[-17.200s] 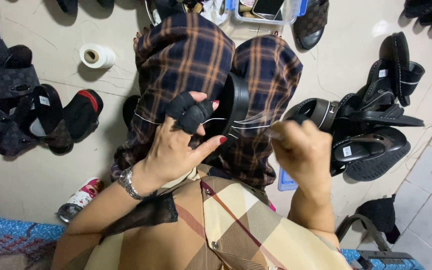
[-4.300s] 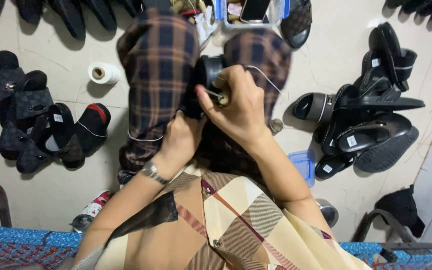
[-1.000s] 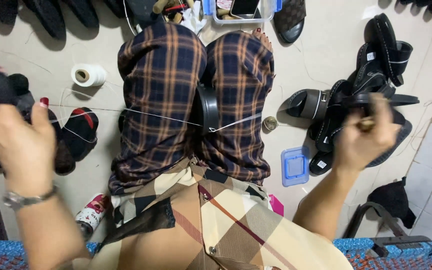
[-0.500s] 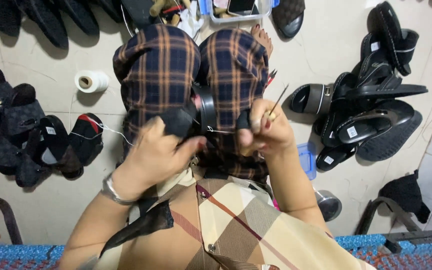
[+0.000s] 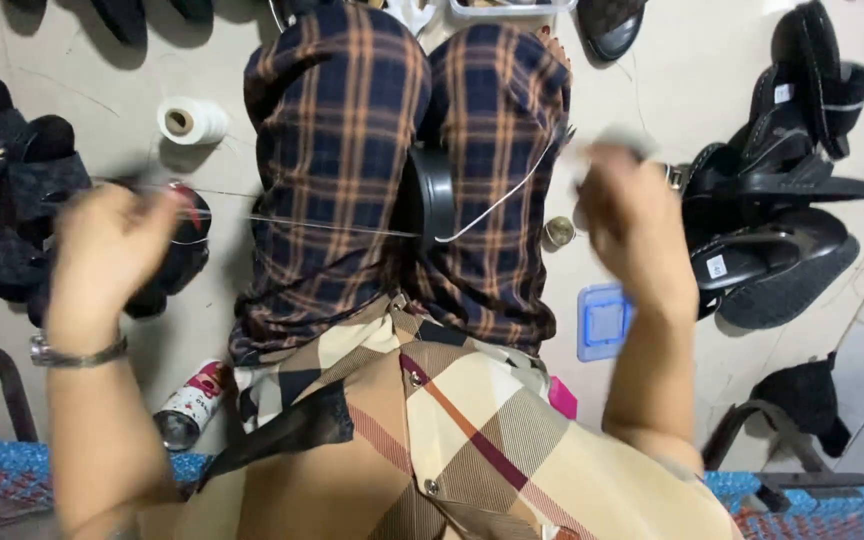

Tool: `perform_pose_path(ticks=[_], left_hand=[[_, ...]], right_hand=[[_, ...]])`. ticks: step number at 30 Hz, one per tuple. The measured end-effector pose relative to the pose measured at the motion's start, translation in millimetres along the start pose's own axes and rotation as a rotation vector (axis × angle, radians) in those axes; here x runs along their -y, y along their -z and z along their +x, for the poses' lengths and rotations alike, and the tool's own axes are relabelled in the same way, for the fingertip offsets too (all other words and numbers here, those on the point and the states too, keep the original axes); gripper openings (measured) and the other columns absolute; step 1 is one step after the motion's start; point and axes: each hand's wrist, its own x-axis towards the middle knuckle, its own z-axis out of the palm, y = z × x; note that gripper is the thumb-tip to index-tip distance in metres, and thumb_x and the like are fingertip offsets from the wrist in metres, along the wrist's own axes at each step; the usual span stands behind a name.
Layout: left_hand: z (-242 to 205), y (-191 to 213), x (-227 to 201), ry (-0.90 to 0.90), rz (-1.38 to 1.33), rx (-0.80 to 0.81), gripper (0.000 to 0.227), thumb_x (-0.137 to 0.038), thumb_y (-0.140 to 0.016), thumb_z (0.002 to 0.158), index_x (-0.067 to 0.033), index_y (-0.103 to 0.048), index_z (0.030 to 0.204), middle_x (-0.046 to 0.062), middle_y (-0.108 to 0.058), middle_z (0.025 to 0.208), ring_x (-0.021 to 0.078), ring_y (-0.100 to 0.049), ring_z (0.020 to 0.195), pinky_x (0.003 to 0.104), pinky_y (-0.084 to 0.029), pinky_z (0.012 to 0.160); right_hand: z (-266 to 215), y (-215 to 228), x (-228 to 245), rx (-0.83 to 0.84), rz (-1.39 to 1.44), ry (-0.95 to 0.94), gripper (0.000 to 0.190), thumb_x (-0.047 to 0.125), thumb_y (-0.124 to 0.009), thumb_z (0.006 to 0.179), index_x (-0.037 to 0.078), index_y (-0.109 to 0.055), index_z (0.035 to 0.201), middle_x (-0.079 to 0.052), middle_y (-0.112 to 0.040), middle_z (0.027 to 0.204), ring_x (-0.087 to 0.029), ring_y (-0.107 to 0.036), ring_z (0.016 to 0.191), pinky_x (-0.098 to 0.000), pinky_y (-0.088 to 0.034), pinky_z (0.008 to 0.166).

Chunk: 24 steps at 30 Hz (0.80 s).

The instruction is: The person is sitting on the floor and sewing a black shoe using a needle and white thread. They repeatedly push the needle through the shoe's sole and pull the thread tight to secure the stitches.

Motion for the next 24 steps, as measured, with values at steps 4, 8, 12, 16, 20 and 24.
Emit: perform_pose_path(ticks=[4,8,12,16,20,24], left_hand=[[140,78,100,0.897,-1.359,0.964,0.039,-0.048,-0.07,0.101,-0.0124,-0.067,0.117,0.012,-0.069,0.11,0.032,-0.062,0.126,0.046,-0.034,0.123],[173,102,38,0.425,-1.465,0.016,0.135,-0.09,-0.092,0.067,-0.0219,-0.037,0.169,0.01,0.016,0.169,0.0383,0.012,0.158,0.062,-0.003,0.134],[190,101,44,0.497,-1.555,-0.241,0.076,-0.072,-0.09,0.081,-0.001,-0.079,0.107,0.022,-0.025,0.164,0.0476,-0.005,0.152,0.07,-0.01,0.126],[193,99,46,0.503,-1.574,-0.3,0.074,-0.061,-0.098,0.077,-0.0018,-0.079,0.116,0.025,-0.037,0.158,0.0478,-0.008,0.149,0.068,-0.01,0.123],[196,93,44,0.495,-1.583,-0.353,0.068,-0.066,-0.095,0.079,-0.0013,-0.075,0.079,0.022,-0.044,0.158,0.0469,-0.008,0.151,0.064,-0.005,0.125],[193,84,50,0.446,-1.647,-0.35,0.06,-0.054,-0.099,0.074,0.0004,-0.077,0.085,0.021,-0.042,0.157,0.0394,0.0,0.15,0.074,-0.013,0.121]], right_hand=[[-20,-4,18,0.212,-0.337,0.462,0.05,0.012,-0.065,0.104,0.028,-0.052,0.15,-0.003,-0.03,0.066,-0.02,-0.032,0.054,-0.0395,-0.031,0.049],[-11,-4,38,0.185,-0.46,0.563,0.044,0.024,-0.066,0.105,0.038,-0.057,0.145,-0.002,-0.031,0.065,-0.019,-0.035,0.048,-0.0367,-0.033,0.044],[-6,0,45,0.173,-0.437,0.582,0.04,0.027,-0.064,0.107,0.034,-0.058,0.146,-0.001,-0.03,0.064,-0.018,-0.034,0.048,-0.0357,-0.031,0.043],[-5,4,47,0.229,-0.459,0.595,0.053,0.02,-0.067,0.099,0.032,-0.054,0.149,-0.001,-0.033,0.06,-0.018,-0.033,0.046,-0.0357,-0.031,0.04],[0,14,60,0.326,-0.502,0.637,0.055,0.021,-0.065,0.098,0.023,-0.052,0.151,0.001,-0.035,0.055,-0.017,-0.041,0.046,-0.0339,-0.038,0.037],[14,-5,61,0.311,-0.377,0.711,0.053,0.013,-0.068,0.098,0.013,-0.054,0.149,0.001,-0.035,0.057,-0.018,-0.039,0.049,-0.0353,-0.039,0.043]])
